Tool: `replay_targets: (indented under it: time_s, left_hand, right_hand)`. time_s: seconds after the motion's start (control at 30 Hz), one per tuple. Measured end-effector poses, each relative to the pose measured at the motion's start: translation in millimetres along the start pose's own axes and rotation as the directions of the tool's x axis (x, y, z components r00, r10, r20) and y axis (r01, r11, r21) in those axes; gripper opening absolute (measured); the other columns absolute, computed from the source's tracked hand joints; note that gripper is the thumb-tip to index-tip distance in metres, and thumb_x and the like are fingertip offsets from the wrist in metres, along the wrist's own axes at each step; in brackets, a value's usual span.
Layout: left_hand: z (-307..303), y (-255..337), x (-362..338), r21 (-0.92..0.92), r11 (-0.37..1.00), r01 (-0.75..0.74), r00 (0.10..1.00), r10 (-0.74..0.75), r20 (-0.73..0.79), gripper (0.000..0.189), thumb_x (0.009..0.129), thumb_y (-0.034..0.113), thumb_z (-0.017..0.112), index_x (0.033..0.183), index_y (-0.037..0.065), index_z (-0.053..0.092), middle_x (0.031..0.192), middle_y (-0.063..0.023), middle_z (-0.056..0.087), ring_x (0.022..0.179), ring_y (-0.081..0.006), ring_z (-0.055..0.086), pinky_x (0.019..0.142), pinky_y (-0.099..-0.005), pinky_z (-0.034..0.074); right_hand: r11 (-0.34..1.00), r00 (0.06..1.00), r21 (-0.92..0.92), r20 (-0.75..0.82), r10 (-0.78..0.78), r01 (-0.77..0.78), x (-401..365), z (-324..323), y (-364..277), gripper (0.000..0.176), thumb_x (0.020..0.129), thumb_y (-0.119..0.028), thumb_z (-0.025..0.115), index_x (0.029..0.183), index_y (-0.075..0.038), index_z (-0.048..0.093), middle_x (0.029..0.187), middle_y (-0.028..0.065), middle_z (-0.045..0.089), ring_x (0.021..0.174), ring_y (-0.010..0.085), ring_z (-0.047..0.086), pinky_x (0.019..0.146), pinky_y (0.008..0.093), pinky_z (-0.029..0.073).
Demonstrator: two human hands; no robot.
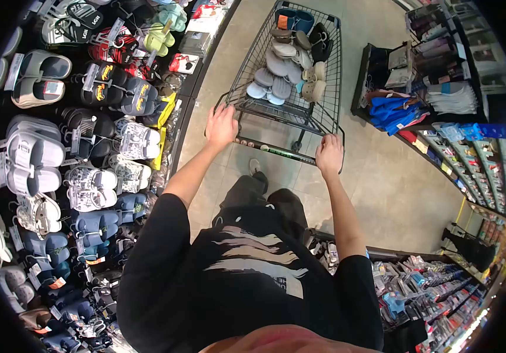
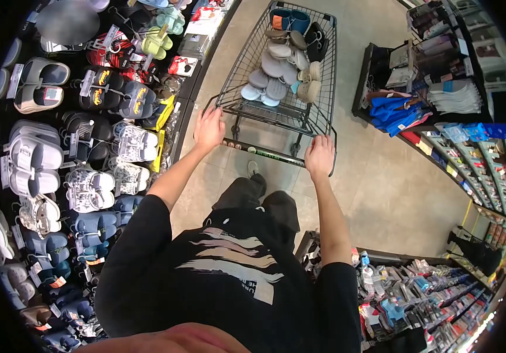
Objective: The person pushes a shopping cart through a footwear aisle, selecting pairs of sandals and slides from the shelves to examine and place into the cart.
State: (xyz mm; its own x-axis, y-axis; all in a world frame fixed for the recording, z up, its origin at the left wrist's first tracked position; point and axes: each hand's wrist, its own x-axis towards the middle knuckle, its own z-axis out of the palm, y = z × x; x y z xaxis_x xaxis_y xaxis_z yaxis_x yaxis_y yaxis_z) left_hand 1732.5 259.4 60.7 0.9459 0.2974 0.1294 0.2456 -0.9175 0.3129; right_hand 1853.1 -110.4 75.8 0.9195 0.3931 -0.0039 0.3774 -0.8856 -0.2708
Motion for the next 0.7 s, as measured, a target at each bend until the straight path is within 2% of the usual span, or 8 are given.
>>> replay_targets:
  time_s: [0.17, 0.23, 0.3, 0.4, 0.6, 0.67, 0.7]
  left_hand:
    - [7, -7, 61, -0.032, 0.999, 0.002, 1.0, -0.003, -0.019, 0.037, 0.084, 0.012, 0.06, 0.119, 0.003, 0.062, 0.119, -0.014, 0.07, 0.132, -0.0327, 0.053, 0.115, -0.054, 0.034]
    - [-3, -9, 87, 0.02, 1.0, 0.002, 0.999, -0.003, 0.051, 0.036, 0.085, 0.016, 0.06, 0.118, 0.003, 0.063, 0.122, -0.0143, 0.069, 0.133, -0.0318, 0.053, 0.116, -0.0537, 0.033]
    - [21, -23, 107, 0.079, 0.997, -0.024, 1.0, 0.024, -0.001, 0.038, 0.087, 0.021, 0.06, 0.12, 0.004, 0.063, 0.125, -0.0143, 0.068, 0.136, -0.0306, 0.051, 0.119, -0.0531, 0.03]
    - [25, -20, 141, 0.091, 0.996, -0.011, 1.0, 0.011, 0.003, 0.039, 0.088, 0.024, 0.058, 0.121, 0.005, 0.063, 0.128, -0.0147, 0.067, 0.138, -0.0302, 0.049, 0.121, -0.0535, 0.027]
    - [27, 1, 205, -0.043, 0.997, 0.057, 0.997, -0.055, 0.051, 0.037, 0.089, 0.02, 0.057, 0.121, 0.003, 0.063, 0.128, -0.0157, 0.068, 0.138, -0.0338, 0.048, 0.12, -0.0561, 0.026]
    - [37, 4, 224, -0.034, 0.999, 0.009, 0.996, -0.012, -0.085, 0.039, 0.086, 0.016, 0.059, 0.122, 0.003, 0.063, 0.125, -0.0139, 0.068, 0.138, -0.0346, 0.049, 0.119, -0.0571, 0.028]
    - [36, 5, 237, -0.027, 1.0, 0.001, 0.996, -0.003, -0.088, 0.039, 0.086, 0.016, 0.059, 0.122, 0.003, 0.063, 0.125, -0.0139, 0.068, 0.138, -0.0346, 0.049, 0.119, -0.0571, 0.028]
  right_hand:
    - [0.999, 1.0, 0.033, -0.003, 0.023, -0.023, 56, 0, -1, 0.016, 0.086, -0.015, 0.059, 0.1, -0.006, 0.06, 0.12, 0.0156, 0.063, 0.135, 0.0361, 0.048, 0.113, 0.049, 0.037]
    - [0.991, 0.995, 0.096, 0.042, 0.088, -0.092, 80, -3, -5, 0.02, 0.085, -0.016, 0.061, 0.103, -0.007, 0.06, 0.121, 0.0154, 0.063, 0.135, 0.0362, 0.049, 0.112, 0.0489, 0.038]
    - [0.997, 0.999, 0.069, -0.037, 0.031, -0.028, 101, 7, 4, 0.023, 0.085, -0.017, 0.062, 0.106, -0.007, 0.06, 0.121, 0.0155, 0.063, 0.135, 0.0365, 0.049, 0.111, 0.049, 0.039]
    - [0.998, 0.999, 0.066, -0.031, 0.026, -0.024, 139, -2, 4, 0.021, 0.085, -0.014, 0.061, 0.104, -0.007, 0.058, 0.121, 0.0169, 0.063, 0.135, 0.0366, 0.049, 0.11, 0.049, 0.04]
    - [0.995, 0.998, 0.086, -0.039, 0.048, -0.045, 212, -12, 25, 0.016, 0.084, -0.011, 0.06, 0.099, -0.007, 0.055, 0.123, 0.0203, 0.062, 0.134, 0.0361, 0.049, 0.108, 0.0489, 0.04]
    - [0.997, 0.999, 0.071, -0.008, 0.044, -0.043, 239, -14, 34, 0.017, 0.084, -0.01, 0.061, 0.099, -0.006, 0.055, 0.124, 0.02, 0.062, 0.135, 0.0355, 0.049, 0.108, 0.0481, 0.041]
    - [0.996, 0.999, 0.078, -0.015, 0.048, -0.047, 254, -13, 37, 0.017, 0.084, -0.01, 0.061, 0.099, -0.006, 0.055, 0.124, 0.02, 0.062, 0.135, 0.0355, 0.049, 0.108, 0.0481, 0.041]
